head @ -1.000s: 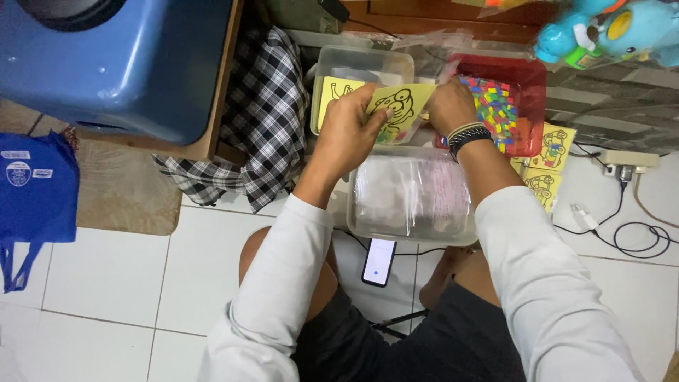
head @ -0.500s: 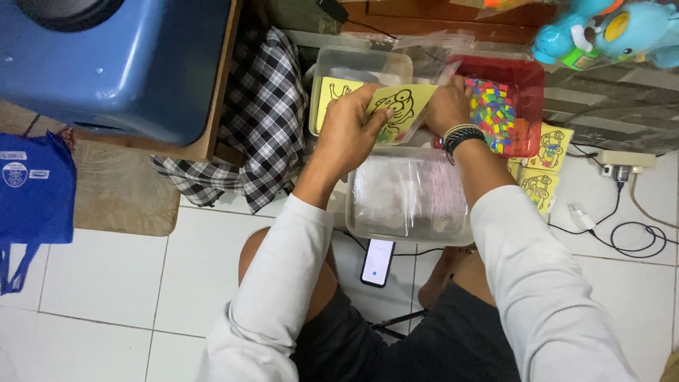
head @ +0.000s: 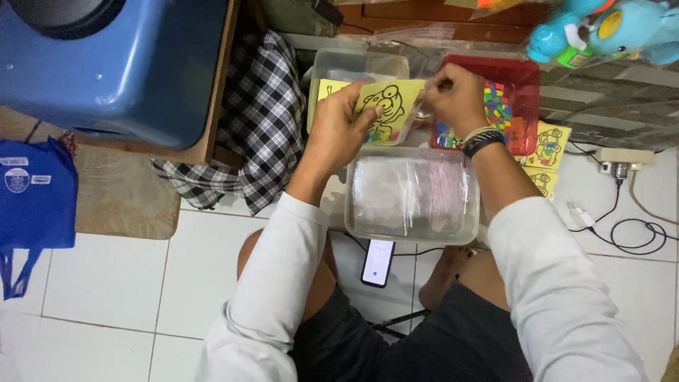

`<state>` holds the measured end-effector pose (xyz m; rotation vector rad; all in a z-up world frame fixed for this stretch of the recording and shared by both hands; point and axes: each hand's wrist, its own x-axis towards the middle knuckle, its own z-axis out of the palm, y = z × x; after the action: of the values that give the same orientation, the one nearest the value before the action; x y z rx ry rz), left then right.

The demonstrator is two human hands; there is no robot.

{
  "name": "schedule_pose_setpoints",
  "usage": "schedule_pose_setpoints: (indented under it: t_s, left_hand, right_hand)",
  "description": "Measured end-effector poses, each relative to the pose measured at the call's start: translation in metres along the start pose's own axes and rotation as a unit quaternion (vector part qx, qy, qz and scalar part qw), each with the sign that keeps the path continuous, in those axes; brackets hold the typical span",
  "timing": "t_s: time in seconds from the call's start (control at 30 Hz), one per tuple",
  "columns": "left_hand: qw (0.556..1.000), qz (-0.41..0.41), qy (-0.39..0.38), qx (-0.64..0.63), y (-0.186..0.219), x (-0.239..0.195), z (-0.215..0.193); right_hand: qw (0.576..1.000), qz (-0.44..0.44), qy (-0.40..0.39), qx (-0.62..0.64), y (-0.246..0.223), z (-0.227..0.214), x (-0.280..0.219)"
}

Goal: The person places small colorful squares into a plastic bag alongside a yellow card featuring a line drawing of an animal.

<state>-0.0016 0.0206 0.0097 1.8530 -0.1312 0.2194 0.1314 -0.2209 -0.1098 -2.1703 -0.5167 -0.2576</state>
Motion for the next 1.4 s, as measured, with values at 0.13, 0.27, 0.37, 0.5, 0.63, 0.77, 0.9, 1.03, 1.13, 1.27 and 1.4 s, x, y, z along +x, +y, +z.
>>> schedule_pose_setpoints:
  t_s: [0.13, 0.27, 0.37, 0.5, 0.63, 0.77, 0.9, 1.03, 1.13, 1.27, 1.4]
  left_hand:
    - [0.999, -0.008, -0.017, -0.036, 0.0, 0.0, -0.001]
    - [0.999, -0.004, -0.019, 0.028, 0.002, 0.0, 0.004]
    - [0.996, -0.002, -0.033, 0.084, -0.003, -0.001, 0.012]
    - [0.99, -0.006, -0.065, 0.127, 0.002, -0.007, 0.025]
    - [0.983, 0.014, -0.092, 0.157, -0.004, -0.013, 0.036]
    - [0.982, 0.021, -0.114, 0.148, 0.0, -0.015, 0.037]
    - [0.981, 0.028, -0.121, 0.148, 0.001, -0.015, 0.033]
    - [0.98, 0.004, -0.137, 0.141, 0.006, -0.014, 0.029]
    - [0.977, -0.005, -0.151, 0.148, 0.005, -0.015, 0.028]
    - [0.975, -0.014, -0.161, 0.153, 0.0, -0.015, 0.028]
    - [0.972, -0.013, -0.17, 0.164, 0.0, -0.014, 0.027]
  right_hand:
    - [0.989, 0.025, 0.021, 0.147, -0.044, -0.038, -0.003]
    - [0.973, 0.048, 0.082, 0.209, -0.105, -0.085, -0.028]
    - [0.962, 0.041, 0.128, 0.239, -0.13, -0.1, -0.052]
    - [0.947, -0.017, 0.191, 0.257, -0.145, -0.101, -0.07]
    - [0.949, -0.072, 0.181, 0.248, -0.159, -0.107, -0.061]
    - [0.958, -0.086, 0.139, 0.236, -0.141, -0.1, -0.057]
    - [0.981, -0.058, 0.058, 0.176, -0.123, -0.085, -0.055]
    - [0.991, 0.001, -0.004, 0.134, -0.145, -0.093, -0.058]
    - [0.986, 0.047, -0.029, 0.159, -0.157, -0.096, -0.058]
    - [0.97, 0.058, -0.027, 0.236, -0.151, -0.097, -0.057]
    - [0.961, 0.073, -0.035, 0.265, -0.151, -0.099, -0.055]
